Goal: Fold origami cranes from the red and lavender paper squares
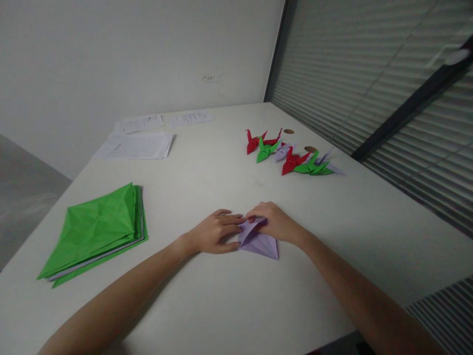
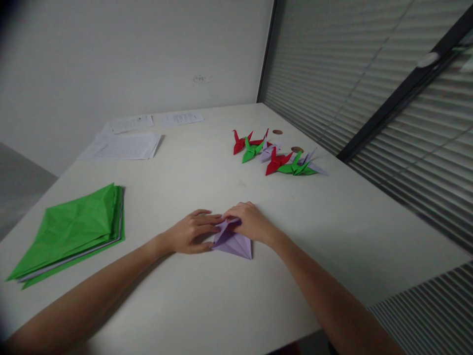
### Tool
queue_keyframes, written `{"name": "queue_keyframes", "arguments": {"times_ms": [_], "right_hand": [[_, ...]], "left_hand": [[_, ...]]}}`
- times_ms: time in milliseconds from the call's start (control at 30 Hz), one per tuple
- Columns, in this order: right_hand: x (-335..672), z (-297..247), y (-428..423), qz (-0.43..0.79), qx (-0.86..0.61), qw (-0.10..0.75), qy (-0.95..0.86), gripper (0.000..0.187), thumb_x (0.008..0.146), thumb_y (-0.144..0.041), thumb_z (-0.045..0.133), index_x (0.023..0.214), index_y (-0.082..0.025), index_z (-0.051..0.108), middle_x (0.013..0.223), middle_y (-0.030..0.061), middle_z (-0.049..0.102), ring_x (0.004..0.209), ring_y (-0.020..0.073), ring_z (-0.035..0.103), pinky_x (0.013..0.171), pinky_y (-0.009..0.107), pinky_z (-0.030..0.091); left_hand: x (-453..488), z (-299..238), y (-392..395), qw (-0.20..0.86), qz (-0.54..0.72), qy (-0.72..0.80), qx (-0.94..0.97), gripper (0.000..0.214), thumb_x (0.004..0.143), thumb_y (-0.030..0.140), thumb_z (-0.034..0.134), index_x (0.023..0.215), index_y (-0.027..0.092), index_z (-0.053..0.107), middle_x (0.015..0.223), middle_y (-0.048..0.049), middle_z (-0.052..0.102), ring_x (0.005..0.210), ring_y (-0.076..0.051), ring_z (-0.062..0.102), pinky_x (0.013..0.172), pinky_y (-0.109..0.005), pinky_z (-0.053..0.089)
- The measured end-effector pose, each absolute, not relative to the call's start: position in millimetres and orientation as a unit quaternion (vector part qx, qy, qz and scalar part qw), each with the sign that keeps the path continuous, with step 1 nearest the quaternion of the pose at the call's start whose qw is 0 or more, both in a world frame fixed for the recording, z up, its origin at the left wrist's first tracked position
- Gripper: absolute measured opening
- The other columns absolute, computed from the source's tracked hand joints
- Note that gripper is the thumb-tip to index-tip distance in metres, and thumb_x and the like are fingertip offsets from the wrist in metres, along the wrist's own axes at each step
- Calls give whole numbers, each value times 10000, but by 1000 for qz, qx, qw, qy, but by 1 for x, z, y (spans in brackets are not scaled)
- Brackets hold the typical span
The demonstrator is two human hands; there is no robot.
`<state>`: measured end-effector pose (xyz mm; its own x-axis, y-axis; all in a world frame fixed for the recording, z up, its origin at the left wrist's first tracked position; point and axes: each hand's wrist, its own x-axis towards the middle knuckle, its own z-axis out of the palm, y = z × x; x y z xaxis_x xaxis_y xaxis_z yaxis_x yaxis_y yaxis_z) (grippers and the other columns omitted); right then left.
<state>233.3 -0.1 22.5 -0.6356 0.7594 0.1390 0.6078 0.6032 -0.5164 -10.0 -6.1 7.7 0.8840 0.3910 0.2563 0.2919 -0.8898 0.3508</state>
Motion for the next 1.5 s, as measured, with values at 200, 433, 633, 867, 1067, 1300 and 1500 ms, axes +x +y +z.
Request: {"name": "queue_keyframes", "arguments": {"times_ms": [200,433,633,867,1067,1300,1500], "right_hand": [[239,30,1,274,-309,92,-906,223,770,-176,751,978,-254,756,984,51,684,967,213,579,898,372,378],[237,31,-2,266,-306,75,-911,302,770,-202,747,1066,-263,739,997,71,640,975,227,556,897,387,360],[236,33,-3,256,-307,71,-914,293,799,-117,689,1049,-259,746,973,65,638,960,214,565,901,387,354],[236,28,0,265,-312,104,-906,231,814,-138,672,1003,-242,757,911,57,684,890,192,612,846,333,405],[227,16,-2,239,-414,194,-857,237,781,-168,684,1009,-230,701,981,34,730,892,192,657,844,317,437],[229,22,-4,291,-501,221,-784,257,780,-290,678,1023,-214,644,807,3,686,714,164,604,654,256,421],[229,18,-3,285,-526,220,-771,111,795,-295,651,795,-189,619,763,5,650,691,158,564,628,257,391]], "left_hand": [[-11,7,-5,172,161,186,954,460,891,417,564,1273,162,573,1393,-152,545,1312,-261,500,1108,-468,338],[-11,8,-3,183,155,166,957,501,899,481,553,1312,196,567,1401,-145,540,1340,-290,462,1101,-475,319],[-10,8,-2,176,165,165,956,545,879,554,566,1258,164,604,1383,-162,553,1325,-302,476,1078,-474,334],[-10,7,-2,165,169,163,958,543,888,557,546,1240,150,613,1338,-184,584,1302,-303,499,1066,-482,350],[-9,8,-3,187,178,168,951,398,897,476,569,1144,175,652,1350,-140,586,1298,-266,505,1086,-442,354],[-9,8,-4,225,194,212,931,285,922,408,536,1035,183,669,1264,-113,643,1190,-216,584,1084,-394,365],[-5,14,-5,274,218,251,903,275,950,366,470,1010,179,663,1126,-87,698,1037,-202,642,1043,-376,398]]}}
